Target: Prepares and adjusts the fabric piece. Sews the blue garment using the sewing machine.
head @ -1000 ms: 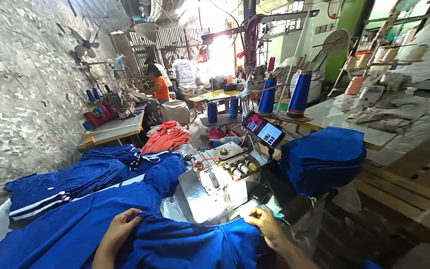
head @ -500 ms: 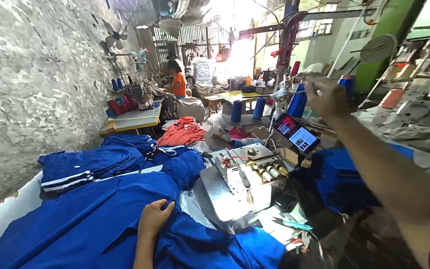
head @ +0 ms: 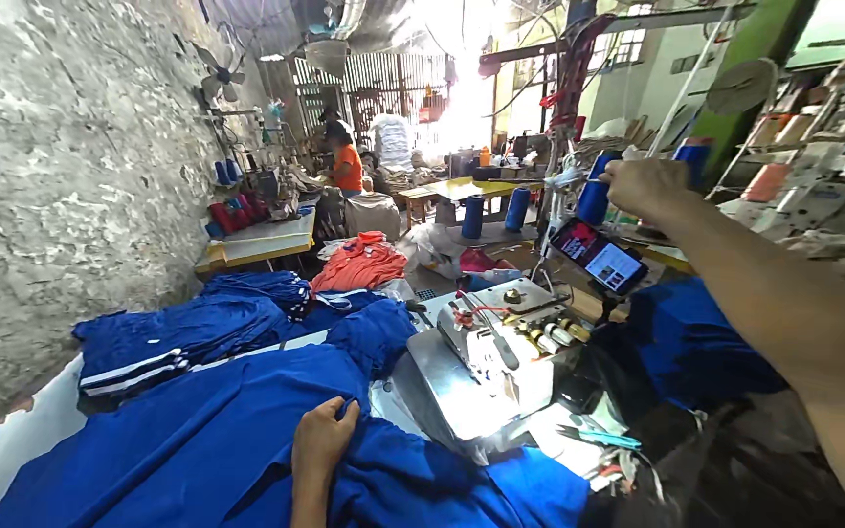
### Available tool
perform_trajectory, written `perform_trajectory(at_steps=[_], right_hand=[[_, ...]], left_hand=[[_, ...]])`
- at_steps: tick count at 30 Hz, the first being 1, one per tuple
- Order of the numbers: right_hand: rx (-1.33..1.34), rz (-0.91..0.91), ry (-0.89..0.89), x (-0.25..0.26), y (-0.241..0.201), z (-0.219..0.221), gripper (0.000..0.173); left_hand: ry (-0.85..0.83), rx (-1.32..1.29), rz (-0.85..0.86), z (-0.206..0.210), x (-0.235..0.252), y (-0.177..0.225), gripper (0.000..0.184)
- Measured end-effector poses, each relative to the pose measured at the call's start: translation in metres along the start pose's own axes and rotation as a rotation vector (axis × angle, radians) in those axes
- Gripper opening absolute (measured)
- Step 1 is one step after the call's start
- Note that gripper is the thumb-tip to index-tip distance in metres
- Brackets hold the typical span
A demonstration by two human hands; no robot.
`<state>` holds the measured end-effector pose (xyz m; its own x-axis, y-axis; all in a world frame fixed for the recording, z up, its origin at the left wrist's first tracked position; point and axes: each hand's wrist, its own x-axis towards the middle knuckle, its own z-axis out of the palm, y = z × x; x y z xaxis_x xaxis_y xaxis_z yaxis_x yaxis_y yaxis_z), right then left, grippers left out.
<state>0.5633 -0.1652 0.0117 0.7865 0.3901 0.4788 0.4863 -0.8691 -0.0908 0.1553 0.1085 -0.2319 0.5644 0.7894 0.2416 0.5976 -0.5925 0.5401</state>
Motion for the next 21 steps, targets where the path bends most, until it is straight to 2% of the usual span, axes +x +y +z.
perform_trajectory(at_steps=[4,8,12,14,16,18,21], right_hand=[[-0.036,0.017,-0.046,-0.001,-0.002,-0.007,0.032],[-0.002,-0.042,-0.061,0.007,0.013,-0.008,0.032],[0.053,-0.081,-0.080,0.013,0.024,-0.006,0.032],[0.092,-0.091,-0.093,0.016,0.027,-0.004,0.032],[0.087,-0.091,-0.084,0.016,0.026,-0.003,0.032],[0.078,-0.111,-0.034,0.012,0.024,-0.003,0.031],[0.096,-0.232,0.161,-0.002,0.025,0.004,0.033]], left_hand=[[0.028,0.015,0.013,0.002,0.000,0.000,0.035],[0.016,0.011,0.005,0.002,-0.001,0.000,0.033],[0.150,-0.091,0.098,0.010,-0.003,-0.007,0.021],[0.226,-0.135,0.135,0.014,-0.003,-0.010,0.031],[0.299,-0.163,0.219,0.016,-0.001,-0.015,0.026],[0.381,-0.191,0.322,0.021,0.002,-0.021,0.017],[0.388,-0.254,0.336,0.022,0.001,-0.025,0.014]])
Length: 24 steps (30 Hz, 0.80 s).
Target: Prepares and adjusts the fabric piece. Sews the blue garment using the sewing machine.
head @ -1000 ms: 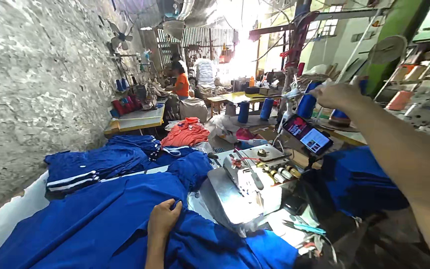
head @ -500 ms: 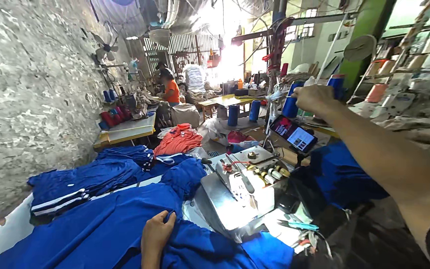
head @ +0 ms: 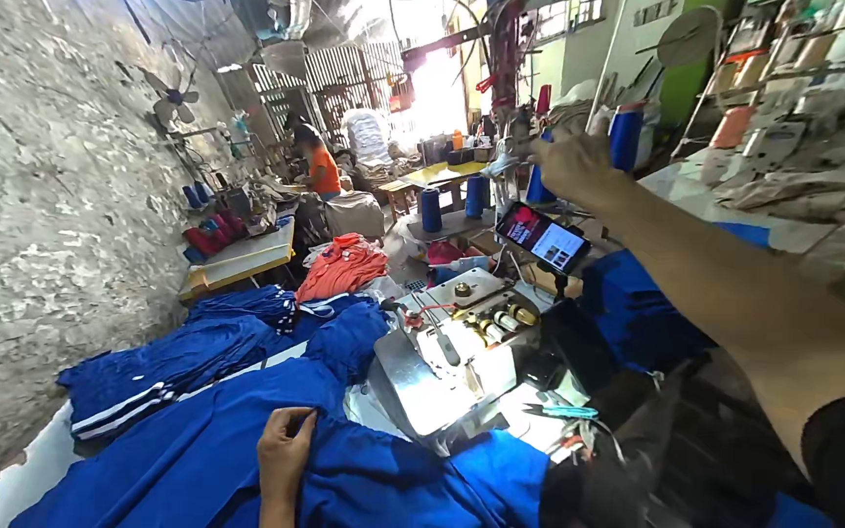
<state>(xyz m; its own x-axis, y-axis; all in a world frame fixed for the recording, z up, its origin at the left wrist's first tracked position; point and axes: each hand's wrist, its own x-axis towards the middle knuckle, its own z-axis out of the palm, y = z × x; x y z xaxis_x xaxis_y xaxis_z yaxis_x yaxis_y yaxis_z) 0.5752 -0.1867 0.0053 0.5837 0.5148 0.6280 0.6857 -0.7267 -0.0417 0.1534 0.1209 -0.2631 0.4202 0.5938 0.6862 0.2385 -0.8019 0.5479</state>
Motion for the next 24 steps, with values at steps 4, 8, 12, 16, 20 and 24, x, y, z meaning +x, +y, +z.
perform_trajectory(at_steps=[4,8,12,16,20,24], right_hand=[[0.080,-0.231,0.402,-0.044,-0.015,0.002,0.025],[0.351,-0.292,0.520,-0.120,-0.036,0.009,0.019],[0.583,-0.181,0.571,-0.191,-0.059,0.047,0.025],[0.545,-0.118,0.459,-0.233,-0.095,0.097,0.045],[0.435,-0.054,0.291,-0.241,-0.119,0.114,0.041],[0.461,0.028,0.241,-0.234,-0.132,0.110,0.031]], left_hand=[[-0.020,0.015,-0.016,-0.002,-0.001,0.004,0.016],[-0.035,0.047,-0.096,-0.003,0.000,0.011,0.020],[-0.087,0.125,-0.108,-0.001,0.000,0.017,0.023],[-0.094,0.172,-0.114,-0.002,0.000,0.022,0.026],[-0.094,0.187,-0.118,-0.002,0.001,0.023,0.027],[-0.100,0.184,-0.123,-0.003,0.000,0.025,0.026]])
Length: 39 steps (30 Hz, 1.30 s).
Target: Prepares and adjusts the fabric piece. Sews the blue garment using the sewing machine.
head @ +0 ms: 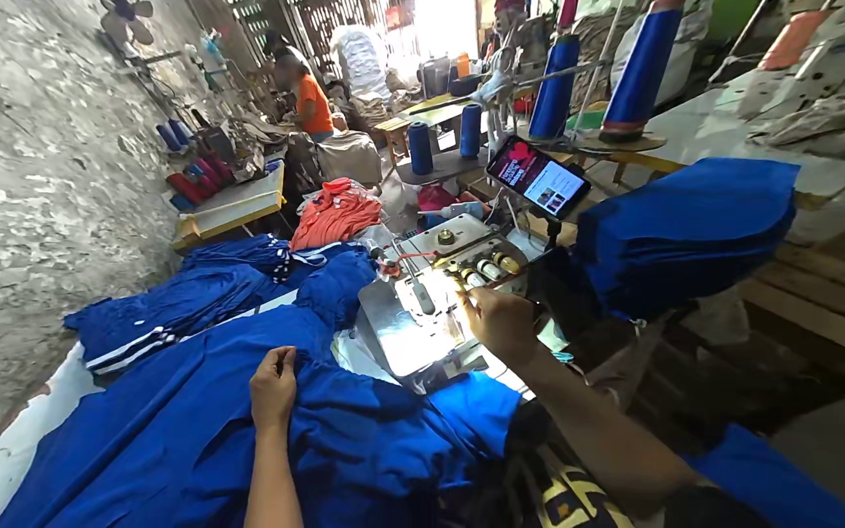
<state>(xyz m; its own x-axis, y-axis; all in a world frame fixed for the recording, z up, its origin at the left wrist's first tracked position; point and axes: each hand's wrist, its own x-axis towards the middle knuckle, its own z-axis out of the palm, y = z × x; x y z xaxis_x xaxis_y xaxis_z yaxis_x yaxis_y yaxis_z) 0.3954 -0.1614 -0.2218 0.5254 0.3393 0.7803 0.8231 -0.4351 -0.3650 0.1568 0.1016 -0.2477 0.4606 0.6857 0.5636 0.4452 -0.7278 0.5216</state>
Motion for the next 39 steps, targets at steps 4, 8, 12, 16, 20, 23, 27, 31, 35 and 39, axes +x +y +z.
perform_trajectory(at_steps=[4,8,12,16,20,23,27,31,35,39], right_hand=[[0.015,0.042,-0.038,0.003,-0.008,-0.002,0.021],[0.027,-0.100,0.061,-0.001,-0.004,0.006,0.005],[0.035,-0.192,0.079,-0.002,0.002,0.012,0.013],[-0.056,-0.089,0.022,-0.002,0.002,-0.001,0.023],[-0.102,0.001,-0.156,0.003,-0.002,-0.007,0.032],[-0.070,0.052,-0.208,0.004,-0.005,-0.006,0.033],[-0.085,0.056,-0.195,0.002,-0.006,-0.003,0.042],[-0.075,0.020,-0.143,-0.001,-0.003,0.000,0.040],[-0.055,0.029,-0.153,0.000,-0.007,-0.006,0.013],[-0.069,-0.002,-0.114,0.000,-0.008,-0.007,0.006]], left_hand=[[-0.014,-0.002,0.000,0.000,0.002,-0.004,0.027],[-0.021,0.001,0.004,-0.001,0.001,-0.004,0.027],[-0.016,-0.005,-0.001,0.000,0.001,-0.005,0.027],[-0.004,-0.007,-0.002,0.001,0.001,-0.007,0.027],[-0.016,-0.026,-0.016,0.001,0.001,-0.008,0.026],[-0.031,-0.038,-0.038,0.000,0.000,-0.008,0.025],[-0.043,-0.049,-0.075,0.000,0.000,-0.008,0.024],[-0.045,-0.045,-0.064,0.001,0.000,-0.011,0.024],[-0.055,-0.059,-0.065,0.001,0.000,-0.010,0.024],[-0.053,-0.041,-0.050,0.001,0.002,-0.011,0.025]])
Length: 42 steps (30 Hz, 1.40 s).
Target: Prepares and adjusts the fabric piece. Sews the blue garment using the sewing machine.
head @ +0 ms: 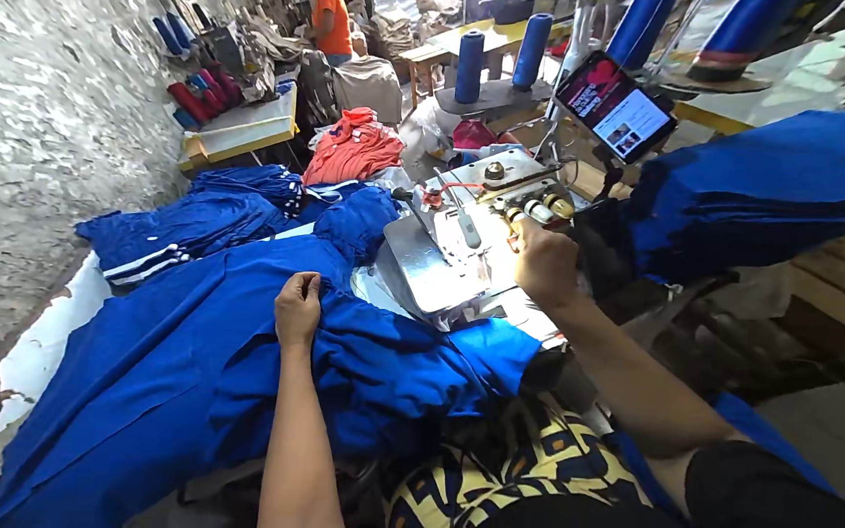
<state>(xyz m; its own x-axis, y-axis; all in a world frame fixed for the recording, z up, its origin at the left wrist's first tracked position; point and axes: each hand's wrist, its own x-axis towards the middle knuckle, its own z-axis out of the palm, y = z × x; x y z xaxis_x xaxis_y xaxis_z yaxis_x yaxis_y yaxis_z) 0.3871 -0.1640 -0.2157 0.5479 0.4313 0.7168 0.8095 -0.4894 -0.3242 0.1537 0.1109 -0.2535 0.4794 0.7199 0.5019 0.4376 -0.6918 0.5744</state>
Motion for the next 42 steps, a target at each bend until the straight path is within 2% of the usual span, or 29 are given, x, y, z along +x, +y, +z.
perform_trajectory(at_steps=[6,12,15,17,19,20,22,23,24,27,33,42], right_hand=[[0.022,-0.060,0.157,-0.024,0.017,0.013,0.016],[0.381,-0.125,-0.031,-0.081,0.010,0.043,0.024],[0.481,-0.051,0.008,-0.079,0.001,0.050,0.021],[0.540,0.006,-0.031,-0.071,-0.005,0.043,0.022],[0.628,0.094,-0.135,-0.064,-0.014,0.034,0.022],[0.695,0.180,-0.272,-0.060,-0.019,0.026,0.025],[0.851,0.383,-0.699,-0.042,-0.022,0.007,0.040],[0.898,0.459,-0.830,-0.035,-0.022,0.003,0.040],[0.948,0.518,-0.882,-0.032,-0.025,0.002,0.028],[1.024,0.584,-1.015,-0.024,-0.027,-0.004,0.026],[0.985,0.545,-1.016,-0.017,-0.031,0.000,0.026],[0.924,0.501,-0.889,-0.020,-0.030,0.014,0.029]], left_hand=[[0.033,-0.032,0.011,0.002,0.000,-0.001,0.025],[-0.004,0.036,0.064,0.000,0.002,0.005,0.028],[-0.003,0.063,0.099,0.001,0.000,0.008,0.029],[0.003,0.091,0.105,0.001,-0.001,0.009,0.029],[0.004,0.095,0.079,0.002,-0.002,0.010,0.029],[0.003,0.095,0.067,0.002,-0.002,0.012,0.029],[0.005,0.104,0.056,0.003,-0.001,0.013,0.029],[0.006,0.108,0.054,0.003,-0.001,0.014,0.030],[0.008,0.113,0.055,0.004,-0.001,0.014,0.030],[0.013,0.137,0.057,0.003,-0.001,0.015,0.030],[0.015,0.143,0.043,0.003,-0.001,0.016,0.030],[-0.005,0.134,0.028,0.002,-0.001,0.016,0.030]])
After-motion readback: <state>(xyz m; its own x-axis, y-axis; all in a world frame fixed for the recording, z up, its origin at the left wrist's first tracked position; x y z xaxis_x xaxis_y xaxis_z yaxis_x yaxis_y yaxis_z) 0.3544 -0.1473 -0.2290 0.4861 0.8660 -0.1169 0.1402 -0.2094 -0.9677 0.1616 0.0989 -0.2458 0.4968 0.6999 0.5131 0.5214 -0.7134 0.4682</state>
